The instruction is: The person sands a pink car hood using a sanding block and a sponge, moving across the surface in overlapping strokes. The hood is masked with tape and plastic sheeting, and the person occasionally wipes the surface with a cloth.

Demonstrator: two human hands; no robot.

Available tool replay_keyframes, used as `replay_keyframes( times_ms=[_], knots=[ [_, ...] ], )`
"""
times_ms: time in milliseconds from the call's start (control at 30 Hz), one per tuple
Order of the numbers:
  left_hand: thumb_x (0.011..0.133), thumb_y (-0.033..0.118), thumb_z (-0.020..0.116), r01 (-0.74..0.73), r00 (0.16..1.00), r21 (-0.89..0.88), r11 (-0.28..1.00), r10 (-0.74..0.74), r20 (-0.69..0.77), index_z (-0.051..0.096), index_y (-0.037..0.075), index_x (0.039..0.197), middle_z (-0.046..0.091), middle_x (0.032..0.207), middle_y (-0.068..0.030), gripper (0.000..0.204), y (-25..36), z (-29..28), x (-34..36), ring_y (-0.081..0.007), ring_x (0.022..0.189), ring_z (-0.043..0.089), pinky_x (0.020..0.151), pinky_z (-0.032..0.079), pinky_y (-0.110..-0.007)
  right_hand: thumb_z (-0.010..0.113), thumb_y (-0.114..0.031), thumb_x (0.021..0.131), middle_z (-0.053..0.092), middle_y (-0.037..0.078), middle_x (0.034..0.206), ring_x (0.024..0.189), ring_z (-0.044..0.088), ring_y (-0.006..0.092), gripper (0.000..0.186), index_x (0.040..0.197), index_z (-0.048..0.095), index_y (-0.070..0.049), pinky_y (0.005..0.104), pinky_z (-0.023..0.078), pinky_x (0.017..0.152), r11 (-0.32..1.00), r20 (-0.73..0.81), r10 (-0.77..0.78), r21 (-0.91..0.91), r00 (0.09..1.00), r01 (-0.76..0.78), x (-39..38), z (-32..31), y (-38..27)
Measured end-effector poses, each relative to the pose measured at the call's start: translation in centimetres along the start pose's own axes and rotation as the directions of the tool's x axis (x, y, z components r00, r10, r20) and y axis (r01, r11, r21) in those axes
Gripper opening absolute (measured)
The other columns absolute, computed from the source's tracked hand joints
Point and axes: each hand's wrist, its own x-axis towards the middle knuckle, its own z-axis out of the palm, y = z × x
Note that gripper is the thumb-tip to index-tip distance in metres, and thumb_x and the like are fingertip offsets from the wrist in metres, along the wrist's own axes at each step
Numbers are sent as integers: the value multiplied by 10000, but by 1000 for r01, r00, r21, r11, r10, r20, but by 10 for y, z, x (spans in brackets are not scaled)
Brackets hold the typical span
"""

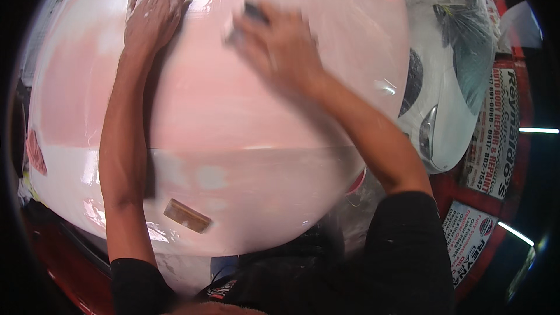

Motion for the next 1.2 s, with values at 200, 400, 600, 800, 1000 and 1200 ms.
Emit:
replay_keyframes(
  times_ms=[200,400,600,800,1000,1200],
  knots=[
    [1079,511,364,-25,1000,87,996,26,-15,406,-7,1525,402,1600,-203,685,13,1,-1,-341,1517,334,1246,236,-536,726,-294,921,622,236,1382,1205,631,365,417,1299,721,-116,435,440,1056,994,53,-101,-25,993,103,-23,-23,58],
    [1057,506,420,-61,990,13,998,59,126,303,-142,1526,302,1615,-323,809,16,-11,8,-406,1540,256,1274,175,-503,580,-306,963,653,270,1312,1271,590,412,460,1283,691,5,443,441,1114,948,-124,305,-57,944,-314,92,-19,133],
    [1058,587,388,-52,997,181,982,61,-44,421,62,1549,398,1625,-144,718,-9,12,-1,-299,1532,326,1243,255,-528,750,-317,903,615,231,1392,1293,584,368,460,1323,712,-135,446,408,1093,996,7,64,-64,998,-63,-58,-29,32],
    [1034,643,393,-68,994,125,990,78,-72,413,83,1565,386,1638,-126,772,4,18,8,-304,1533,324,1255,227,-522,687,-408,941,613,208,1387,1190,616,407,424,1295,722,-175,468,452,1047,989,-66,61,-129,996,-70,-17,-34,162],
    [1041,639,371,-149,989,341,928,140,50,403,104,1576,359,1654,-112,758,9,16,7,-288,1548,294,1256,221,-514,676,-398,947,663,181,1344,1204,631,361,406,1252,739,-137,460,442,1052,879,-219,333,-280,917,-386,5,-24,183],
    [1052,645,316,-41,999,207,978,38,18,346,103,1608,326,1673,-94,777,-17,22,9,-264,1561,263,1265,179,-507,708,-398,924,590,195,1428,1240,593,370,414,1270,727,-170,479,420,1068,986,8,149,-81,989,-148,-148,-68,61]
  ],
)
